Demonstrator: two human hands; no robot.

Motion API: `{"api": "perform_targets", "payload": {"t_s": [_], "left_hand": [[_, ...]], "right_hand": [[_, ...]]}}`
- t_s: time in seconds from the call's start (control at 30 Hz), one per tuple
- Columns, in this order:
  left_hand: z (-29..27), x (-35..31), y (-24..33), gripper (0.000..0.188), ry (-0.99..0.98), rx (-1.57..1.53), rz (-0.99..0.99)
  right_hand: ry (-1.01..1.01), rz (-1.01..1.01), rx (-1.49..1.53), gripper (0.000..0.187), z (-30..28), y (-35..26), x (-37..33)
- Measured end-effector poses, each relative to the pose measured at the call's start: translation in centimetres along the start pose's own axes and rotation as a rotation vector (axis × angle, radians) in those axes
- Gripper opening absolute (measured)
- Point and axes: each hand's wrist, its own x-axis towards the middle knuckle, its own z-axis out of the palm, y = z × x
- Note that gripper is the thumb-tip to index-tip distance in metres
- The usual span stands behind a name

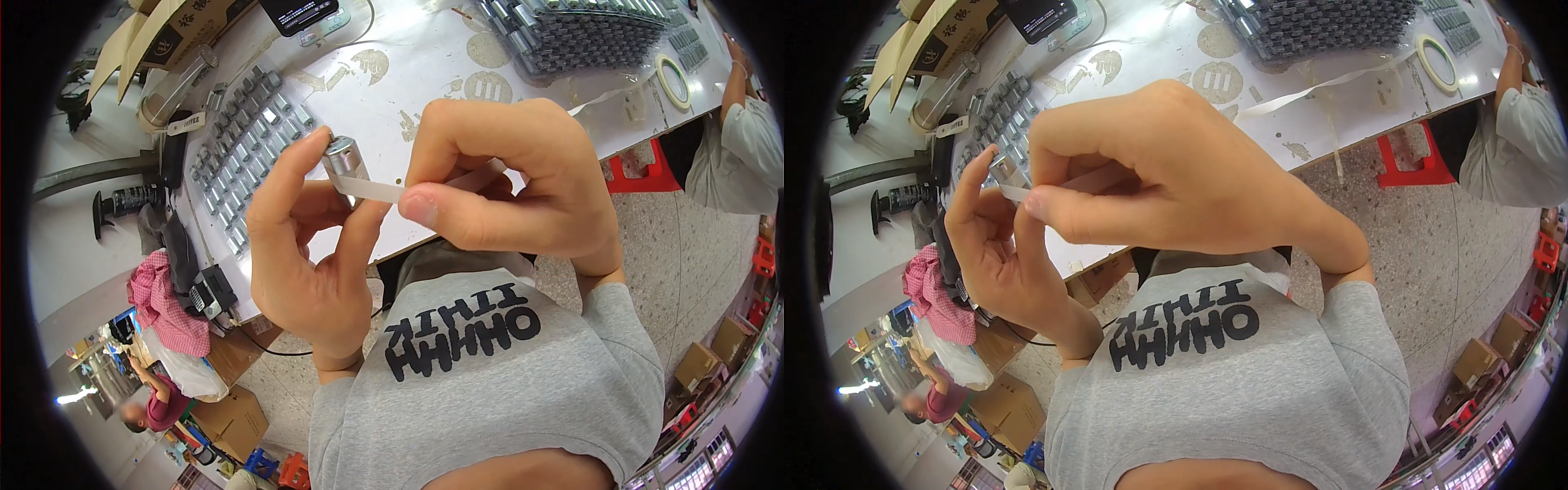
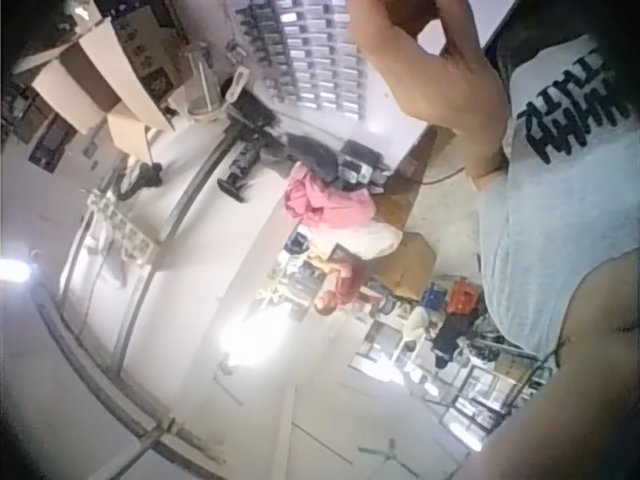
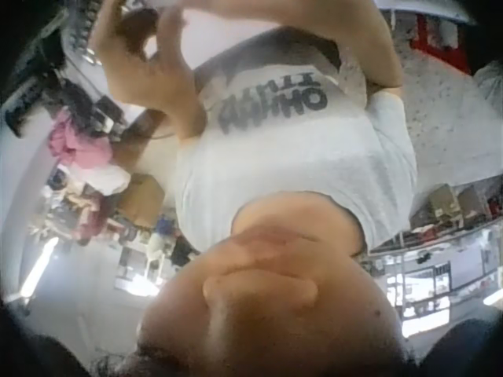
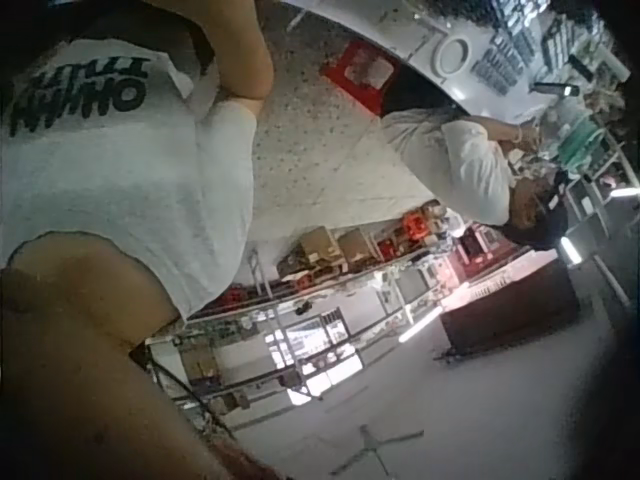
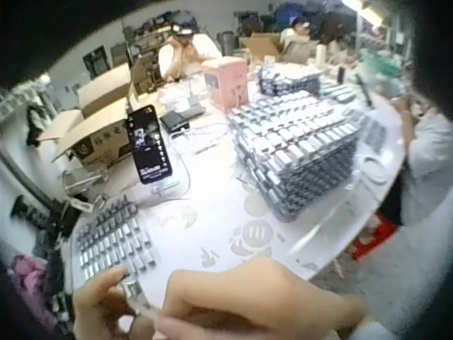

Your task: The person repeatedly picks up small silver cylindrical components from a table and wraps them with a strip of white tape. They handle the components one at a time, wrapping the tape around the body of each cylinder before placing it back on the table. The process is repetitive and involves manual dexterity with small objects.

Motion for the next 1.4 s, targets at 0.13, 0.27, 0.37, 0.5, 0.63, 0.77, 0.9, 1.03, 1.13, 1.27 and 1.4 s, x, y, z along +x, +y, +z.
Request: {"api": "perform_targets", "payload": {"t_s": [0.13,0.27,0.37,0.5,0.63,0.77,0.9,1.03,1.13,1.27,1.4], "left_hand": [[-0.4,0.1,0.3,0.047,-0.042,-0.091,-0.114],[-0.2,0.1,0.1,0.046,-0.055,-0.144,-0.148],[-0.3,0.1,0.2,0.047,-0.059,-0.203,-0.155],[0.2,-0.1,0.1,0.048,0.002,-0.362,-0.182],[0.3,-0.4,0.2,0.048,0.013,-0.558,-0.246],[0.5,-0.7,0.2,0.048,0.032,-0.626,-0.312],[0.5,-0.9,-0.1,0.049,-0.01,-0.623,-0.295],[0.6,-0.9,-0.2,0.053,-0.057,-0.604,-0.265],[0.9,-0.9,0.1,0.056,-0.101,-0.574,-0.288],[1.6,-1.1,0.2,0.055,-0.126,-0.484,-0.235],[2.7,-1.2,0.7,0.052,0.009,-0.402,-0.219]], "right_hand": [[-0.008,-0.011,0.021,0.008,-0.1,0.3,0.1],[0.007,-0.003,0.033,0.007,-0.2,0.6,0.2],[0.012,0.012,0.05,0.007,-0.2,0.6,0.3],[0.025,0.036,0.093,0.007,-0.1,0.6,0.3],[0.026,0.086,0.236,0.006,0.0,0.6,0.5],[0.007,0.078,0.278,0.006,0.1,0.8,0.5],[0.003,0.111,0.3,0.006,0.1,0.5,0.5],[-0.036,0.161,0.381,0.007,0.2,0.4,0.7],[-0.088,0.19,0.476,0.009,0.2,0.8,0.9],[-0.115,0.177,0.496,0.011,0.2,1.0,0.8],[-0.139,0.123,0.42,0.012,0.2,1.2,0.8]]}}
